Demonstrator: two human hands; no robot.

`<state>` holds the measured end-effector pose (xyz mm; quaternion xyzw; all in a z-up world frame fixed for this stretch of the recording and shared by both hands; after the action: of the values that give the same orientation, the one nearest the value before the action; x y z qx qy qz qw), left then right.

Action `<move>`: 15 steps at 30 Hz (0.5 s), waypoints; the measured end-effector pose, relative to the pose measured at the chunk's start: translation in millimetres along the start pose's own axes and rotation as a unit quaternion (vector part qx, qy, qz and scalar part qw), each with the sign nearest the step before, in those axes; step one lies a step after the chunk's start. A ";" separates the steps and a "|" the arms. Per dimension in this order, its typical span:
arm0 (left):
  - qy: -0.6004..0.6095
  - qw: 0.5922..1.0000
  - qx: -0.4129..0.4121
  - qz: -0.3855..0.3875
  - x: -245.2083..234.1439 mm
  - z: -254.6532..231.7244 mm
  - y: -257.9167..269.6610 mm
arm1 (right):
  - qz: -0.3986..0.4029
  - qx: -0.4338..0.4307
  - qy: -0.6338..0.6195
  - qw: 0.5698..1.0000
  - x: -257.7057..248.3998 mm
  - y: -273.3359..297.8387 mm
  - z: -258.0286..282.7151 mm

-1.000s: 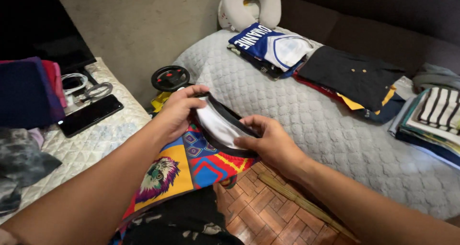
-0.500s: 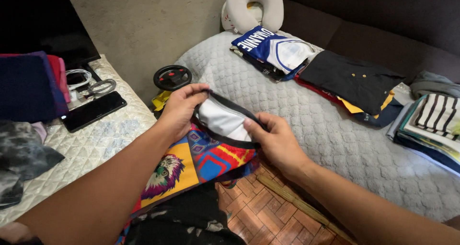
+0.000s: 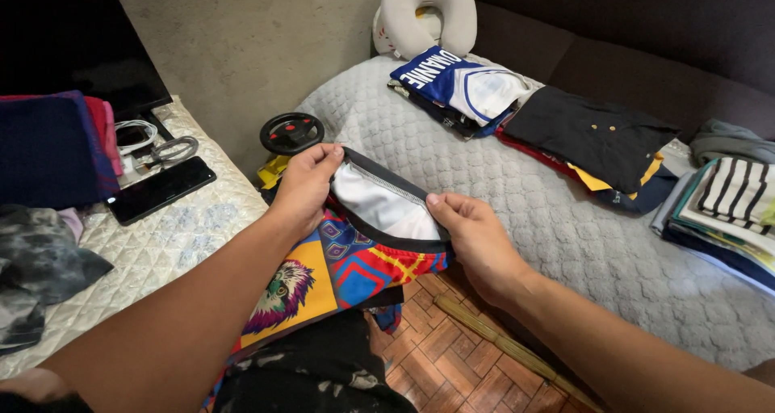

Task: Folding and organizing various items of clothing on a bed.

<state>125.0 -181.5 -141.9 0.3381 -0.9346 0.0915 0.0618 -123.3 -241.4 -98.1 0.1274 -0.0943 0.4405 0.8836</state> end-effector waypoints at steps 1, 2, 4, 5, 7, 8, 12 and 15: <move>0.000 1.000 0.000 0.000 -0.8 -0.4 0.7 | 0.000 0.000 0.000 1.000 2.1 0.5 1.1; 0.005 1.000 0.004 0.002 -1.1 -1.3 1.4 | -0.014 0.002 0.005 1.000 1.8 1.0 1.8; 0.011 1.000 0.009 0.005 -1.8 -2.6 1.6 | -0.029 0.003 0.009 1.000 1.0 0.1 2.0; 0.006 1.000 0.002 0.003 -2.3 -1.4 1.6 | -0.048 0.016 0.021 0.999 -2.7 -0.8 -0.7; 0.001 1.000 -0.004 0.000 -5.4 -3.3 1.9 | -0.066 0.028 0.032 0.997 -8.8 -4.1 -7.5; -0.036 0.999 -0.011 -0.013 -10.0 -5.1 2.1 | -0.060 0.060 0.063 0.994 -11.0 -6.6 -16.8; -0.175 0.983 -0.036 -0.050 -32.4 -24.2 23.5 | -0.016 0.182 0.179 0.967 -20.9 0.3 -50.1; -0.262 0.959 -0.073 -0.074 -65.4 -21.6 62.7 | 0.014 0.186 0.228 0.956 -33.6 -9.1 -79.1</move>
<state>135.8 -89.1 -140.5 0.4134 -0.8944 -0.0732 -0.1540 -131.7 -247.6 -183.9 0.1846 0.1916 0.4798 0.8361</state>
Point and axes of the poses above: each hand's wrist, its own y-axis away from the middle knuckle, its own x-axis out of the palm, z = x × y, the point moved 8 cm from there along -y, towards the middle knuckle, and after that the axes turned 11 degrees about -y, right-handed, at the moved point
